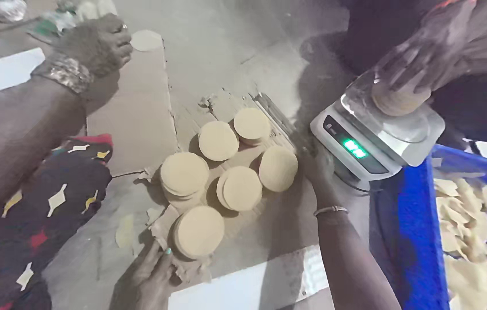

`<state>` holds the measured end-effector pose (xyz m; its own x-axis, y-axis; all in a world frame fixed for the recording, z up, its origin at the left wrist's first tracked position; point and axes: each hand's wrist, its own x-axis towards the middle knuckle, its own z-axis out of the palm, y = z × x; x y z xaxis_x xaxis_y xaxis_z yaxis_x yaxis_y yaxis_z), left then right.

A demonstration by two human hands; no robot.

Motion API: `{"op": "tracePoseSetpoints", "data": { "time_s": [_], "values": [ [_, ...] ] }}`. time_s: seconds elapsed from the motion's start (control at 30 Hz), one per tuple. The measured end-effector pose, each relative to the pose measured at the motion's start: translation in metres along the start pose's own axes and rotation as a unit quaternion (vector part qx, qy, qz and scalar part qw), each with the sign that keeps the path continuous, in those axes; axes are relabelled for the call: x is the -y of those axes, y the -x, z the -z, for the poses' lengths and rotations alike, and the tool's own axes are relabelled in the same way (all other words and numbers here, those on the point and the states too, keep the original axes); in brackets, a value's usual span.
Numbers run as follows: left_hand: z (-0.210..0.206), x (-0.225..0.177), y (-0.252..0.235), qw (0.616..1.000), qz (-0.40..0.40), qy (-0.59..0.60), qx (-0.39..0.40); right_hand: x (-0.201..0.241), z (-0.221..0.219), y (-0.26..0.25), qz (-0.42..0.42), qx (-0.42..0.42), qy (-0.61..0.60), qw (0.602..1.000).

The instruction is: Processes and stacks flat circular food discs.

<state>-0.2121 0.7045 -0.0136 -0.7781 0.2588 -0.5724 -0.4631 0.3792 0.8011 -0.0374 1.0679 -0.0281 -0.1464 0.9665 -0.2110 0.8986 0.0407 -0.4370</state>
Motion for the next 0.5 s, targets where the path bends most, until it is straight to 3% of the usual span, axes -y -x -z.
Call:
{"op": "tracePoseSetpoints", "data": {
  "time_s": [0.2, 0.37, 0.5],
  "values": [
    [0.051, -0.002, -0.023, 0.988, 0.006, -0.142, 0.063, -0.008, 0.011, 0.043, -0.053, 0.063, -0.098, 0.992],
    [0.05, -0.025, -0.046, 0.974, 0.0, -0.221, 0.057, -0.053, 0.007, 0.067, -0.077, 0.052, -0.081, 0.992],
    [0.04, -0.037, -0.066, 0.964, -0.036, -0.261, 0.048, -0.049, 0.022, 0.097, -0.1, 0.074, -0.02, 0.992]
  ]
}}
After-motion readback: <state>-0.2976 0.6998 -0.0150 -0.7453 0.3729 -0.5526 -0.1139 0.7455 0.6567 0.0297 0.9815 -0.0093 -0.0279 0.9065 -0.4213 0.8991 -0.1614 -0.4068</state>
